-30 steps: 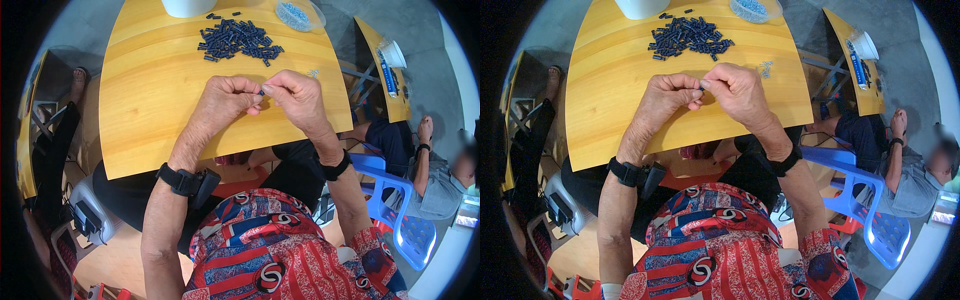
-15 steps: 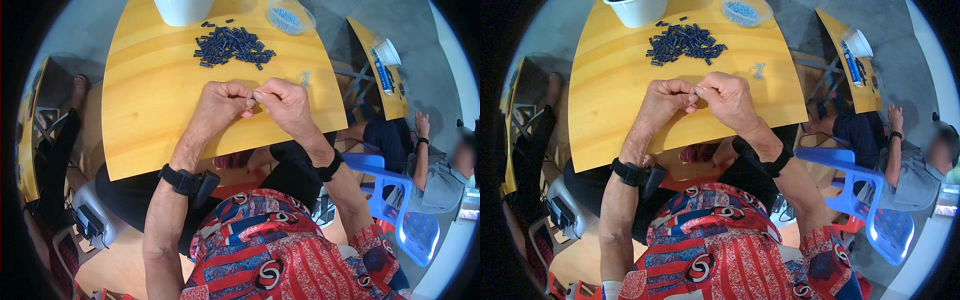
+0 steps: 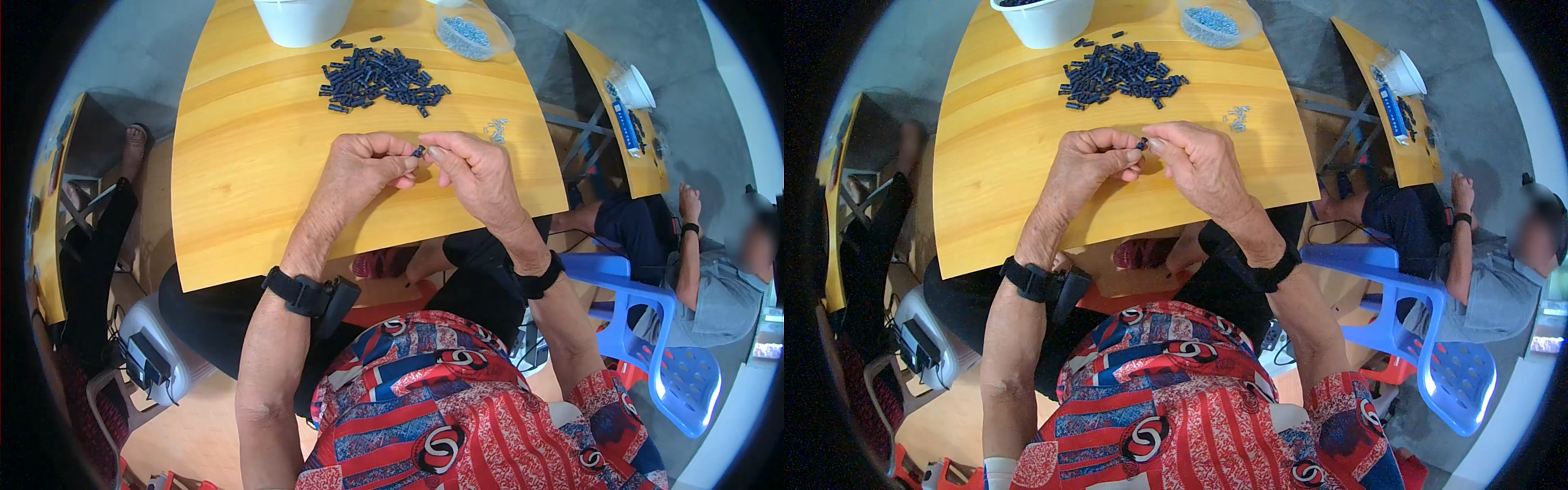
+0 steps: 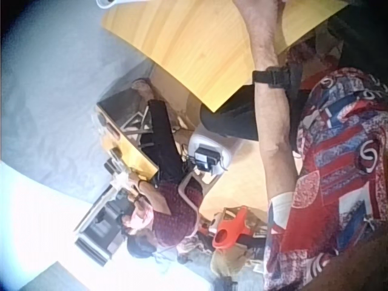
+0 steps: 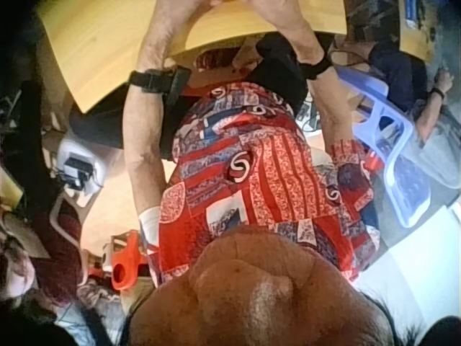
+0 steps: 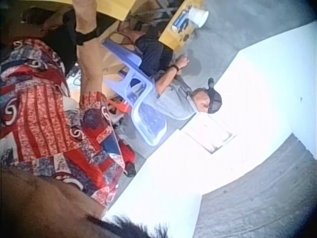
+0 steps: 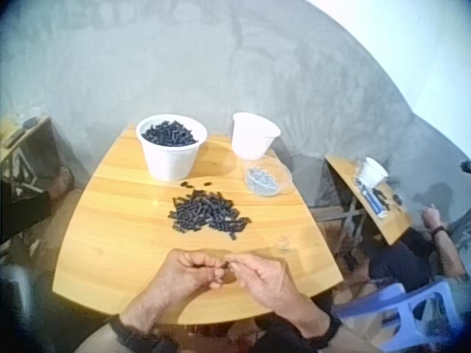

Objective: The recorder sits at a table and assembles small black rubber components with tiny metal clips.

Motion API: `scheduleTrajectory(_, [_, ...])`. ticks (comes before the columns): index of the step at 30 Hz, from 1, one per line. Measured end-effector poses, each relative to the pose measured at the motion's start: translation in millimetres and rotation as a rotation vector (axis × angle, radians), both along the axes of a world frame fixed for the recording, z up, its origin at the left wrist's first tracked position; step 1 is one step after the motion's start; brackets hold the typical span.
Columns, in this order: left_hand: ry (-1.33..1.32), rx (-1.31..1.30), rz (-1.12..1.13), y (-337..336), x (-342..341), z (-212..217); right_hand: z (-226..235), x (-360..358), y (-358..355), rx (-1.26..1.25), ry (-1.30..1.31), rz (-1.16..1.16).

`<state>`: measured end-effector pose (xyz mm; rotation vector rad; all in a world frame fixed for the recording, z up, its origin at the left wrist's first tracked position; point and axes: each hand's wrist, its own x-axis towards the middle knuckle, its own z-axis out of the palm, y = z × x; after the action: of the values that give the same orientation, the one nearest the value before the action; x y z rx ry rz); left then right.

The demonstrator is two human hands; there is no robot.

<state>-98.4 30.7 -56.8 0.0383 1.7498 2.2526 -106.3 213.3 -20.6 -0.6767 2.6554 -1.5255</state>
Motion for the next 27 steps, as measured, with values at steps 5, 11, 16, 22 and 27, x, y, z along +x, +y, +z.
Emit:
scheduleTrajectory(5, [0.004, -0.007, 0.003, -0.4, 0.0, -1.9, -3.0, 0.6, -0.4, 0.129, 0.291, 0.044])
scheduleTrajectory(11, [-0.001, 0.006, 0.005, -1.1, -1.0, -2.0, 1.7, 3.0, -1.1, 0.341, 0.503, 0.106])
scheduleTrajectory(16, [0.008, 0.048, 0.016, 2.3, -2.7, -6.0, 7.7, 5.6, -2.1, 0.445, 0.564, 0.086])
scheduleTrajectory(22, [0.012, 0.079, 0.059, 6.3, -3.1, -8.1, 4.3, 1.3, -0.2, 0.531, 0.628, 0.084])
scheduleTrajectory(27, [0.019, 0.001, 0.113, 7.3, -4.0, -7.5, 7.9, 2.9, -4.8, 0.566, 0.649, 0.06])
